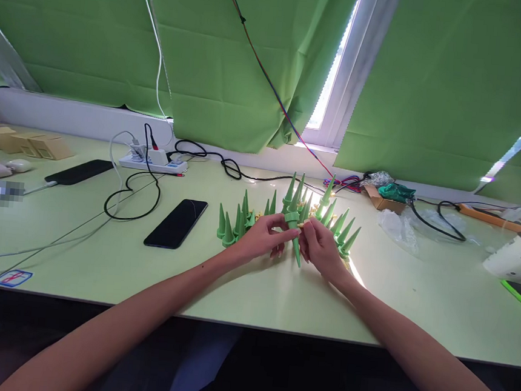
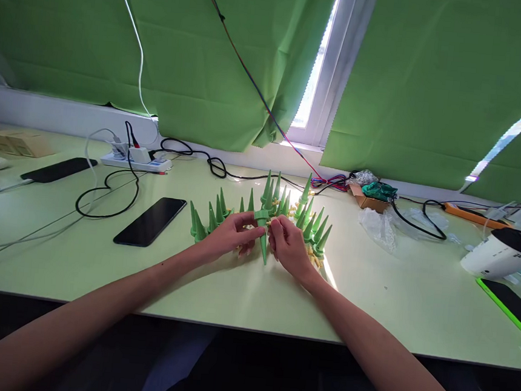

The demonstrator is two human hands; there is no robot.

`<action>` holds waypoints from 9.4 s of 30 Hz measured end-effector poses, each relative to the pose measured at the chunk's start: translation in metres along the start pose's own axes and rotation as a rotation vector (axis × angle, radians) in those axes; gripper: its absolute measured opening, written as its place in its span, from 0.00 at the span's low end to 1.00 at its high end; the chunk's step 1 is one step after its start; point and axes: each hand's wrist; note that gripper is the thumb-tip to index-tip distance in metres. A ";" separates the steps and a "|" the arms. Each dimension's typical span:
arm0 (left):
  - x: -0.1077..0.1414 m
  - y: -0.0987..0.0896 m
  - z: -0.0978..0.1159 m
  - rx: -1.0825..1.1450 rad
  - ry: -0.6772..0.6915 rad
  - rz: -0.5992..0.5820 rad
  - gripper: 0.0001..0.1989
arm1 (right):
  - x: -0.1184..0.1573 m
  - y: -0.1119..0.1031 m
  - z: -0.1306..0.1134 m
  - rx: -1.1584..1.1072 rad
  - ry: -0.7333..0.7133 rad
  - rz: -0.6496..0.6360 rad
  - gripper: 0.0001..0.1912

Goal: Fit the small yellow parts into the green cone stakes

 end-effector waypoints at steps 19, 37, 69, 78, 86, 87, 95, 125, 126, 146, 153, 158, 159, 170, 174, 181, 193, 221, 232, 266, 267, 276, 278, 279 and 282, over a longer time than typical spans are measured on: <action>0.002 0.005 -0.001 -0.350 0.181 0.125 0.12 | -0.001 0.001 -0.010 0.003 0.057 0.005 0.29; -0.004 0.002 -0.006 0.102 -0.095 -0.031 0.24 | 0.003 0.000 -0.007 -0.006 -0.021 -0.015 0.24; 0.002 0.000 0.001 -0.083 0.106 -0.069 0.18 | 0.002 -0.002 0.005 0.083 0.031 -0.043 0.25; 0.003 0.002 -0.004 -0.400 0.240 0.013 0.15 | 0.000 -0.002 0.004 0.168 0.032 -0.026 0.28; 0.001 0.002 -0.008 -0.492 0.371 0.032 0.12 | -0.001 -0.003 0.009 0.158 0.025 -0.017 0.27; 0.001 0.002 -0.008 -0.506 0.385 0.033 0.12 | -0.001 -0.003 0.009 0.162 0.024 -0.018 0.27; 0.000 0.001 -0.014 -0.599 0.445 0.036 0.10 | -0.001 -0.003 0.008 0.162 0.036 0.002 0.28; 0.001 0.002 0.000 0.033 -0.072 -0.040 0.22 | 0.001 0.001 -0.006 0.053 -0.015 0.055 0.23; 0.001 0.002 0.000 0.024 -0.065 -0.037 0.22 | 0.001 0.000 -0.006 0.050 -0.013 0.049 0.23; 0.002 0.002 -0.005 -0.414 0.332 0.038 0.09 | 0.001 -0.002 -0.008 0.025 0.038 0.033 0.30; 0.003 0.005 -0.006 -0.403 0.306 0.068 0.10 | 0.001 0.000 -0.009 0.013 0.028 0.053 0.29; 0.002 0.006 -0.004 -0.312 0.206 0.128 0.15 | 0.002 0.001 -0.011 0.015 0.002 0.063 0.28; 0.002 0.006 -0.004 -0.298 0.186 0.136 0.15 | 0.002 0.001 -0.011 0.013 -0.003 0.062 0.28; -0.003 0.004 -0.003 0.166 -0.063 -0.058 0.26 | 0.004 0.000 -0.010 0.052 -0.056 0.030 0.25; -0.002 0.003 0.000 0.292 -0.088 -0.096 0.25 | 0.004 0.000 -0.010 0.063 -0.042 -0.019 0.25; -0.001 0.000 -0.001 0.354 -0.081 -0.115 0.23 | 0.004 -0.001 -0.009 0.060 -0.042 -0.056 0.25; 0.000 -0.002 -0.008 0.388 -0.061 -0.197 0.20 | 0.005 -0.003 -0.009 0.019 -0.048 -0.096 0.22; 0.002 0.002 -0.010 -0.483 0.328 0.014 0.11 | 0.001 -0.001 -0.006 0.177 0.023 -0.038 0.28; 0.003 0.005 -0.012 -0.592 0.410 0.076 0.08 | 0.001 0.001 -0.005 0.085 0.043 0.025 0.28; 0.001 0.000 -0.001 0.012 -0.009 -0.006 0.20 | 0.003 0.001 -0.009 0.030 0.006 -0.030 0.22; 0.001 -0.001 -0.002 -0.014 0.006 -0.002 0.20 | 0.003 0.001 -0.009 0.023 0.013 -0.034 0.22; 0.003 0.001 0.003 -0.198 0.066 0.070 0.19 | 0.002 0.000 -0.008 0.010 0.021 -0.026 0.23; 0.003 0.001 0.004 -0.222 0.081 0.093 0.19 | 0.002 0.000 -0.007 0.004 0.025 -0.021 0.23; 0.003 0.002 0.003 -0.236 0.095 0.109 0.19 | 0.002 0.000 -0.006 0.001 0.028 -0.021 0.23; 0.002 0.002 0.002 -0.292 0.163 0.167 0.19 | 0.003 0.000 -0.004 -0.016 0.025 -0.022 0.24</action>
Point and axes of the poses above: each hand's wrist, its own x-axis away from the middle knuckle, its own y-axis out of the palm, z = x × y, and after that the axes turned 3 degrees about -z, right-handed
